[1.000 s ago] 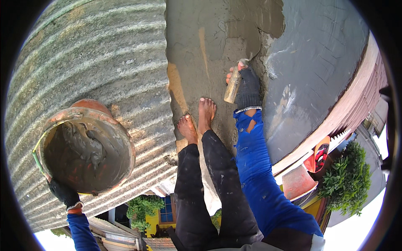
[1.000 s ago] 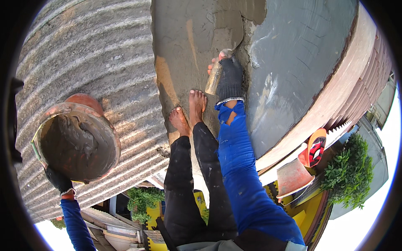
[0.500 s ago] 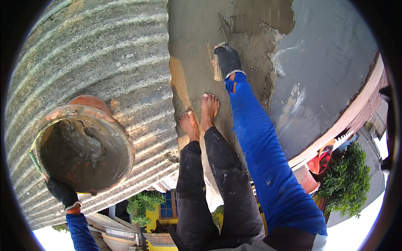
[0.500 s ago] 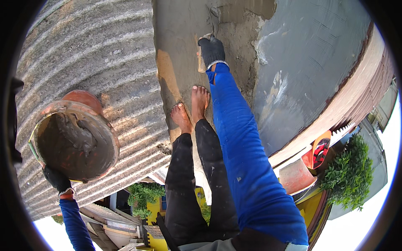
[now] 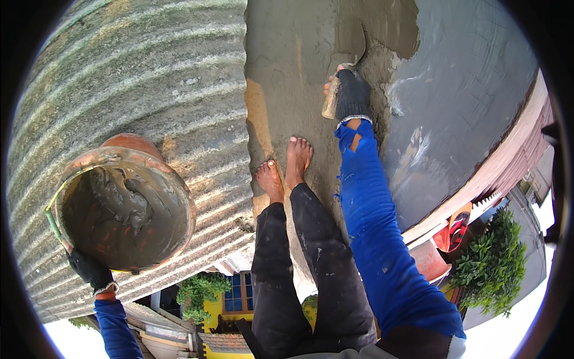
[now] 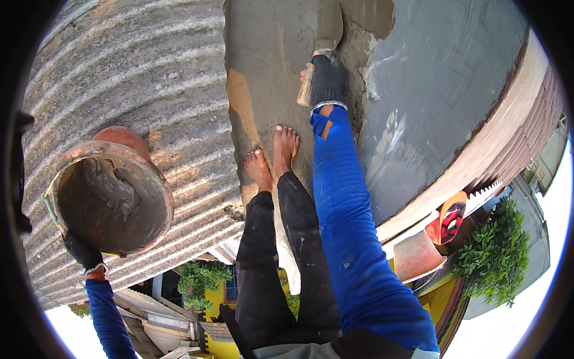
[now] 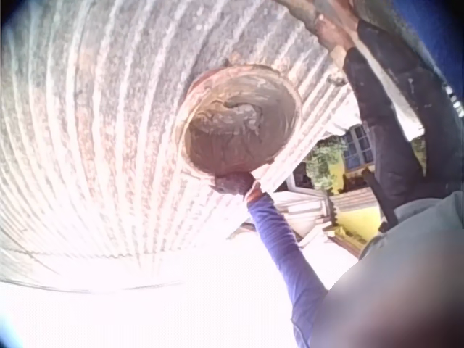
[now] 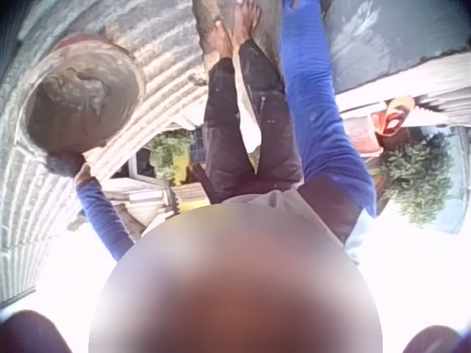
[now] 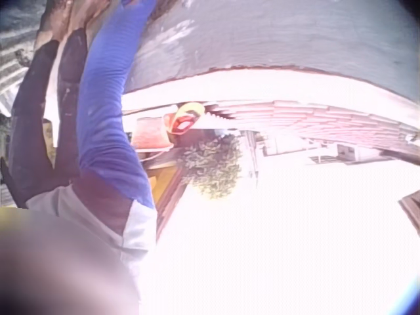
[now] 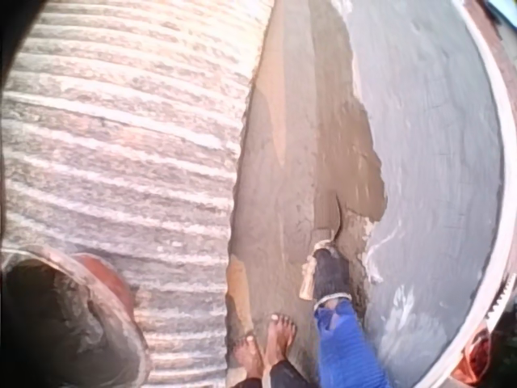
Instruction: The person scoops wet cement from a bucket with a trowel and spreads it onto a corrugated roof surface. They repeatedly smooth the cement along the roof's edge, working progressively along the seam.
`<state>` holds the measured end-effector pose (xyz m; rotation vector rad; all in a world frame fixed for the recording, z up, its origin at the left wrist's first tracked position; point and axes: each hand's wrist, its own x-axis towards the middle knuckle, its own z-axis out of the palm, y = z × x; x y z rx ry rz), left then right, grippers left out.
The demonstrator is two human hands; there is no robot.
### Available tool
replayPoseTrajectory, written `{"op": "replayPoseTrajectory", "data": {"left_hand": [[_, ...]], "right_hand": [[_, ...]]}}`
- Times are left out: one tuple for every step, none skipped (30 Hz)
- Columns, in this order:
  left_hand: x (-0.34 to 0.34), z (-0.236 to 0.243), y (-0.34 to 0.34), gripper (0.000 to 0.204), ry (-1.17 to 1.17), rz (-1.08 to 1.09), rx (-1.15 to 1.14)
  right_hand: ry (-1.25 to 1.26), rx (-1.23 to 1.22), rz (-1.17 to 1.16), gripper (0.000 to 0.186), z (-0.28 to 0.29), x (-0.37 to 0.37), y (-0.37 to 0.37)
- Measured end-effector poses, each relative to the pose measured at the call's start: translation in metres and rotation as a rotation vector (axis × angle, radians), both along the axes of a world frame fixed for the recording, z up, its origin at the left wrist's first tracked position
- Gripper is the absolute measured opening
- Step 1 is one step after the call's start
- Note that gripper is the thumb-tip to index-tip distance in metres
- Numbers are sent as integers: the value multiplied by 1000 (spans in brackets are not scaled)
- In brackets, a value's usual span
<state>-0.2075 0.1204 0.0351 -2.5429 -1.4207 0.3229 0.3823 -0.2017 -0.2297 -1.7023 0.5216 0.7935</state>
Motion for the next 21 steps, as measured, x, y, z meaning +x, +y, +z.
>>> {"op": "replayPoseTrajectory", "data": {"left_hand": [[1, 0, 0, 53, -34, 25, -9], [1, -1, 0, 52, -72, 39, -26], [0, -1, 0, 52, -114, 29, -41], [-1, -2, 0, 52, -88, 66, -21], [-4, -2, 1, 52, -63, 77, -3], [-7, -3, 2, 52, -39, 99, 8], [-11, -3, 4, 52, -36, 70, 6], [-15, -3, 5, 52, -34, 55, 0], [-18, -3, 5, 52, -26, 42, -4], [-22, -2, 6, 52, -4, 24, 5], [-25, -1, 7, 52, 24, 9, 17], [-27, 0, 7, 52, 54, -7, 33], [-29, 1, 8, 51, 52, -6, 30], [-31, 2, 8, 51, 52, -6, 28], [-32, 3, 8, 51, 62, -29, 21], [-33, 4, 8, 51, 63, -6, 23], [-33, 6, 9, 50, 73, -8, 19], [-33, 7, 9, 50, 72, 20, 19], [-32, 7, 9, 50, 42, 17, -14], [-30, 7, 8, 50, 1, 46, -44], [-28, 7, 7, 50, -94, 89, -68]], "right_hand": [[-43, -36, 12, 23, 10, -3, 2], [-83, -104, 22, 23, 19, -7, 3], [-88, -184, 73, 26, 28, -9, 3], [-137, -191, 83, 28, 33, -13, 4], [-196, -209, 96, 30, 34, -17, 6], [-262, -205, 128, 32, 35, -21, 6], [-236, -232, 164, 34, 28, -20, 12], [-208, -207, 223, 32, 19, -17, 17], [-178, -181, 282, 31, 8, -15, 21], [-145, -159, 340, 30, -4, -11, 25], [-92, -184, 354, 28, -17, -5, 32], [-97, -156, 355, 28, -30, 2, 37], [-93, -155, 352, 28, -40, 9, 41], [-77, -189, 342, 29, -49, 15, 43], [-39, -169, 312, 30, -56, 23, 44], [-15, -129, 268, 31, -60, 30, 43], [23, -118, 217, 31, -62, 36, 41], [59, -108, 166, 32, -62, 40, 39], [94, -132, 186, 32, -61, 42, 35], [110, -102, 155, 32, -58, 42, 31], [102, -60, 131, 31, -53, 39, 26]]}}
